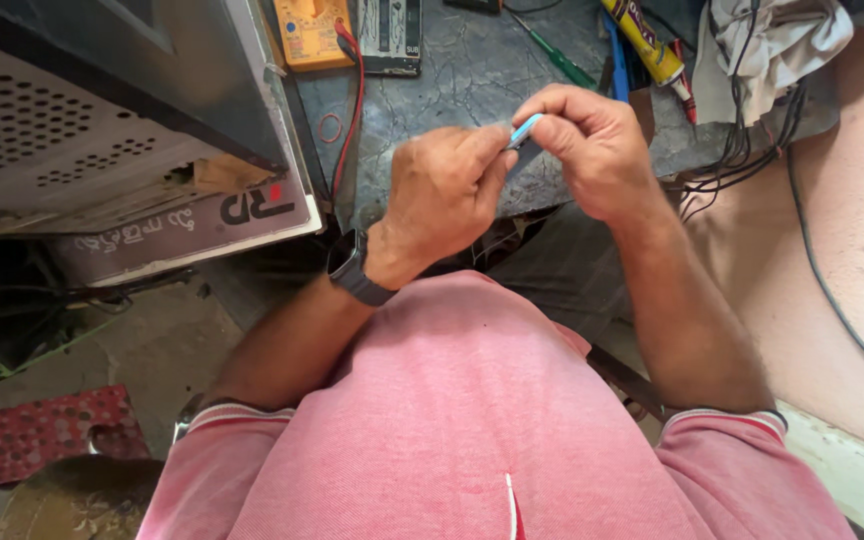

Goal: The person performs maintenance on a mobile phone by removing the back cover, handling the internal circuitry, and cleaning the interior components with a spray and a toothbrush.

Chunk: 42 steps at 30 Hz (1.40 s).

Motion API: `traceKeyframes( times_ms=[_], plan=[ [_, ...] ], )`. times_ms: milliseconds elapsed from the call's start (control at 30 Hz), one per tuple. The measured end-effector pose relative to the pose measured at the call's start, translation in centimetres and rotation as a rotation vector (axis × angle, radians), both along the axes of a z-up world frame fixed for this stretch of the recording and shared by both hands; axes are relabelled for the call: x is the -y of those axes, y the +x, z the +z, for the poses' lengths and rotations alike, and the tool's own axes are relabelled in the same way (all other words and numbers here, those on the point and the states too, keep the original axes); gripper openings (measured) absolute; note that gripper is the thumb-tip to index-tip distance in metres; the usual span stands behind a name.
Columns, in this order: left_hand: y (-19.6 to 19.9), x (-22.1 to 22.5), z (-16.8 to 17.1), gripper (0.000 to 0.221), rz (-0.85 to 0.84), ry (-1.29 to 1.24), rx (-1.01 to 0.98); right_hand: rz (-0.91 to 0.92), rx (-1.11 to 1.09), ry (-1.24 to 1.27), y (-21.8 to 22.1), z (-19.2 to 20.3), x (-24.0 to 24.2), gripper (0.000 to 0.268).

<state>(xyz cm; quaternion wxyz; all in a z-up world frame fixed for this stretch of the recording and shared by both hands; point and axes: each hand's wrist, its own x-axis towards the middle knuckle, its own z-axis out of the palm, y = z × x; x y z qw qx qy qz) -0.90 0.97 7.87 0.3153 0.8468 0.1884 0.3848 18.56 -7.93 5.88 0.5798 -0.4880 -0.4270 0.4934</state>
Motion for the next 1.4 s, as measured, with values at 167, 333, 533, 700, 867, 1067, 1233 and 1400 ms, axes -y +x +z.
traceKeyframes(
  times_ms=[167,333,533,700,867,1067,1233,1400],
  plan=[
    [0.3,-0.5,-0.9,0.009,0.007,-0.041,-0.001,-0.151,0.269,0.012,-0.9,-0.5,0.0,0.015],
    [0.3,-0.9,-1.1,0.007,-0.019,-0.068,0.024,-0.058,0.146,-0.065,0.6,-0.3,-0.3,0.02],
    [-0.3,-0.9,-1.8,0.01,-0.085,-0.264,0.049,-0.142,0.213,0.004,0.5,-0.7,0.2,0.016],
    [-0.2,-0.6,-1.9,0.012,-0.051,-0.424,0.107,-0.181,0.298,-0.062,0.3,-1.7,0.0,0.018],
    [-0.6,-1.1,-2.7,0.016,-0.083,-0.557,-0.045,-0.156,-0.038,-0.063,1.4,-1.8,-0.3,0.02],
    [-0.2,-0.6,-5.4,0.017,-0.088,-0.777,0.082,-0.183,-0.167,-0.045,0.0,-1.8,-0.7,0.027],
    [-0.6,-0.9,-7.1,0.018,-0.183,-0.796,0.017,-0.166,-0.235,-0.027,-0.4,-0.1,-0.6,0.032],
    [-0.6,-0.2,-7.6,0.015,-0.161,-0.994,0.24,-0.133,-0.078,-0.136,-2.2,-0.4,0.2,0.032]
  ],
)
